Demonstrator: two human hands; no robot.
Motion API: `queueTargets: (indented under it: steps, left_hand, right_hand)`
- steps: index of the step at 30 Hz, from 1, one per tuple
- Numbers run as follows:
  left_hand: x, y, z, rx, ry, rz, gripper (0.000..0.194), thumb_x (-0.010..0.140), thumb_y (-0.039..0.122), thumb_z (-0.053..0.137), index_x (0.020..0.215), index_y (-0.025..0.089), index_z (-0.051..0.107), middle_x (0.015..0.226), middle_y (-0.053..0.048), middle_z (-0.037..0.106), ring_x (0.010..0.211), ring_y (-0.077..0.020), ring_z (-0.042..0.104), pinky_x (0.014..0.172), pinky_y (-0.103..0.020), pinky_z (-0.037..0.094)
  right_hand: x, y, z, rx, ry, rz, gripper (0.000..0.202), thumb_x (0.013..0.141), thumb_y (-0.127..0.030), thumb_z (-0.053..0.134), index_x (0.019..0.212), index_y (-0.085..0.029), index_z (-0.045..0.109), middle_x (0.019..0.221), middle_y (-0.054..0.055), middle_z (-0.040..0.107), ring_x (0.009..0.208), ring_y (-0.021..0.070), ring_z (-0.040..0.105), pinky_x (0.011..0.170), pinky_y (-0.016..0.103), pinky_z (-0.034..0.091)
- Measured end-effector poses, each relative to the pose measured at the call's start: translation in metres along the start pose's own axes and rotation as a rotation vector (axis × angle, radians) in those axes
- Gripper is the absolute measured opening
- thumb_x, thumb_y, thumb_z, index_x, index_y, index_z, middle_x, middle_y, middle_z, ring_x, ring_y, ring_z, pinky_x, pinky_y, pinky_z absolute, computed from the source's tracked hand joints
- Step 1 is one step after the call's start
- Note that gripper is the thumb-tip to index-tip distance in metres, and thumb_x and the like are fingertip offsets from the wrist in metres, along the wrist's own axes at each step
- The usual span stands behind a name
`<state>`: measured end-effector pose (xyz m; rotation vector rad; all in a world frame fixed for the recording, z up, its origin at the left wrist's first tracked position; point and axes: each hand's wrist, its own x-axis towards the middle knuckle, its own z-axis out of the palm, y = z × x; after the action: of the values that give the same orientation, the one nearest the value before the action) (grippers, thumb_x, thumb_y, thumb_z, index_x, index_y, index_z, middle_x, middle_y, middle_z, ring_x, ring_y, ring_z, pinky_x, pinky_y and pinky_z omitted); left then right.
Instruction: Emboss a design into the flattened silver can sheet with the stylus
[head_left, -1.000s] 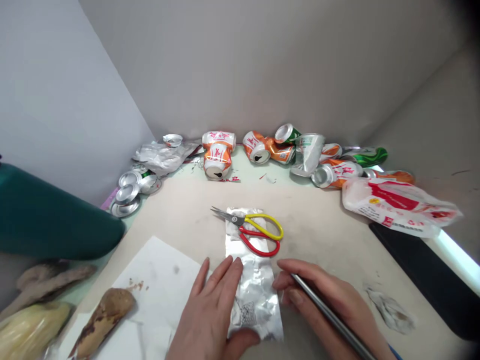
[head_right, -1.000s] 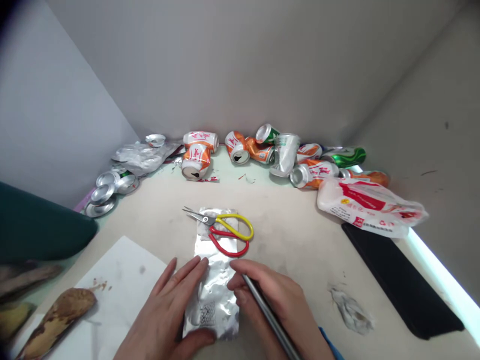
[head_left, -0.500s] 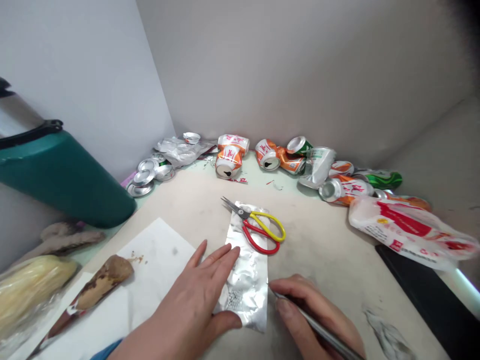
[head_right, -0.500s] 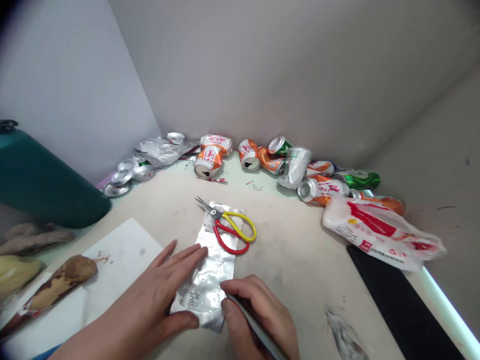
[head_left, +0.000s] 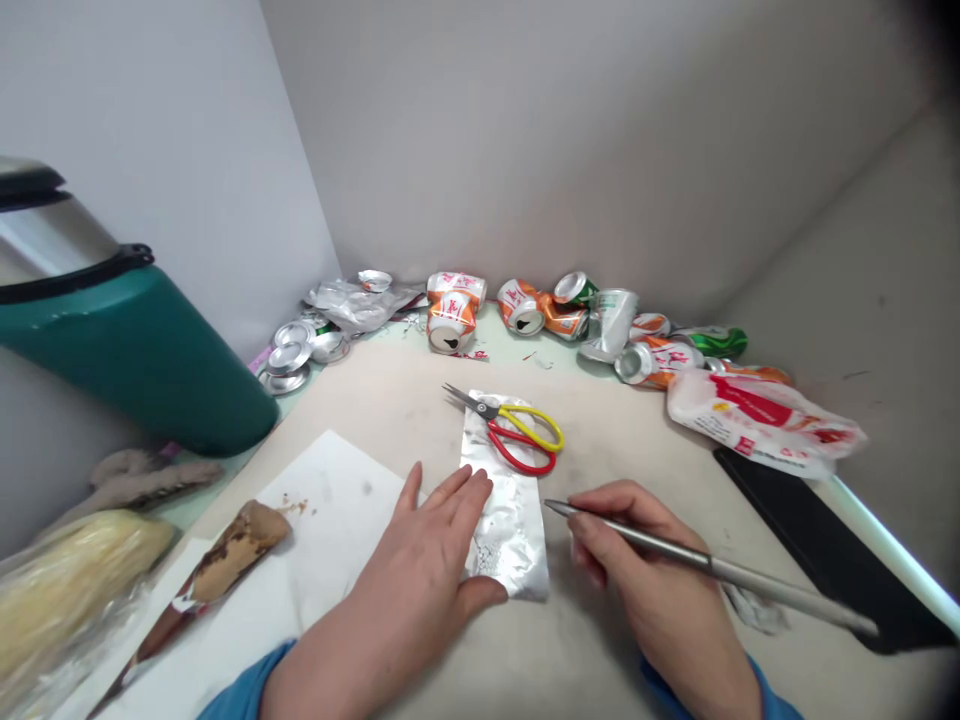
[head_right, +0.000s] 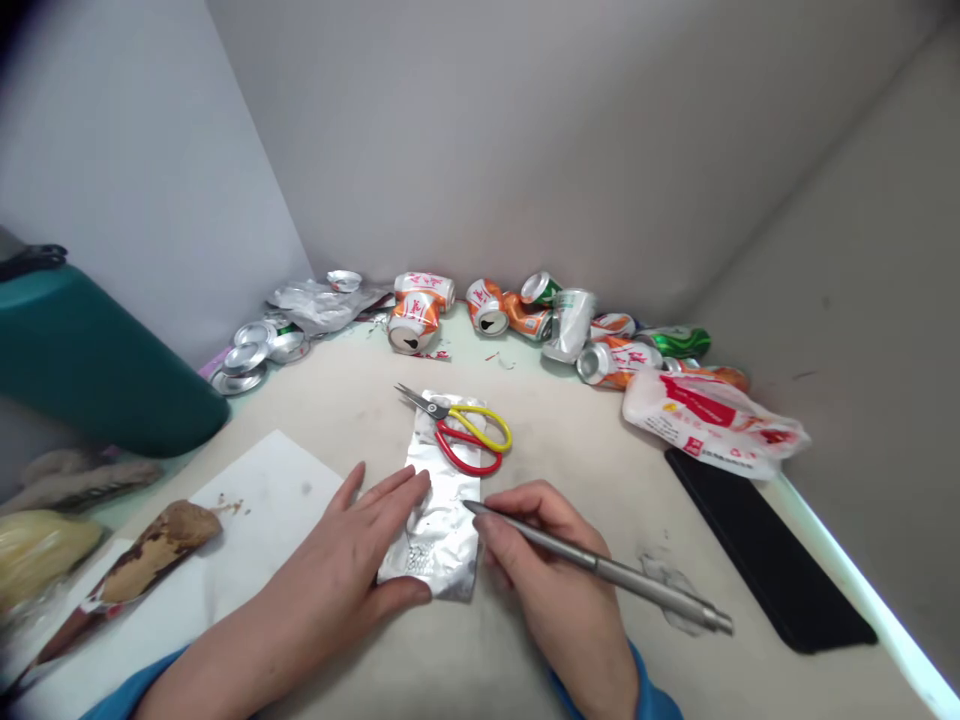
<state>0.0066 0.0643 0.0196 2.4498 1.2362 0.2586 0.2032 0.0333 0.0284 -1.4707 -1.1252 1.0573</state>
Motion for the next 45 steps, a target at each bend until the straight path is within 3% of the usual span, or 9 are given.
queueTargets:
  steps: [5,9,15,19,30,45]
  left_hand:
    - [0.0,0.004,-0.003,0.016,-0.032,-0.008,0.064,0.074,0.033,0.07,0.13,0.017,0.044,0.142,-0.018,0.041,0.133,-0.0306,0.033,0.108,-0.065,0.011]
    - [-0.001,0.004,-0.003,0.004,-0.013,0.002,0.061,0.074,0.034,0.07,0.128,0.018,0.047,0.141,-0.017,0.041,0.132,-0.0303,0.035,0.107,-0.065,0.011]
    - [-0.001,0.0,0.001,-0.013,0.009,0.011,0.065,0.073,0.037,0.072,0.13,0.019,0.046,0.14,-0.016,0.043,0.132,-0.0296,0.036,0.108,-0.064,0.011]
    - [0.0,0.0,0.0,-0.011,0.002,-0.006,0.065,0.074,0.038,0.072,0.13,0.02,0.046,0.141,-0.014,0.041,0.133,-0.0292,0.035,0.109,-0.063,0.011]
    - [0.0,0.0,0.003,-0.01,-0.008,-0.023,0.068,0.073,0.04,0.072,0.131,0.017,0.045,0.143,-0.013,0.039,0.134,-0.0285,0.033,0.11,-0.063,0.009]
    - [0.0,0.0,0.003,-0.021,0.004,-0.017,0.066,0.072,0.04,0.073,0.129,0.016,0.047,0.142,-0.014,0.041,0.133,-0.0281,0.034,0.109,-0.063,0.01]
  right_hand:
    - [0.003,-0.023,0.015,-0.051,-0.159,0.013,0.009,0.076,-0.027,0.066,0.078,-0.02,0.061,0.059,-0.005,0.056,0.052,0.0084,0.049,0.049,0.018,0.04]
    - [0.003,-0.018,0.03,0.007,-0.271,0.053,0.015,0.081,-0.033,0.062,0.08,-0.019,0.059,0.052,-0.006,0.051,0.048,0.0079,0.045,0.048,0.019,0.038]
    - [0.0,0.015,0.039,-0.107,-0.132,0.038,0.026,0.083,-0.038,0.059,0.066,-0.019,0.05,0.048,-0.006,0.048,0.043,0.0079,0.039,0.044,0.02,0.033]
    - [0.0,0.021,0.035,-0.218,-0.064,-0.041,0.028,0.083,-0.037,0.056,0.063,-0.02,0.048,0.051,-0.005,0.049,0.047,0.0094,0.041,0.047,0.022,0.035]
    - [0.001,0.029,0.032,-0.372,-0.06,-0.152,0.028,0.085,-0.036,0.053,0.062,-0.021,0.045,0.051,-0.004,0.048,0.05,0.0112,0.045,0.049,0.022,0.036]
    - [0.001,0.031,0.033,-0.456,-0.107,-0.176,0.028,0.086,-0.039,0.052,0.065,-0.02,0.048,0.052,-0.004,0.05,0.05,0.0114,0.046,0.051,0.022,0.037]
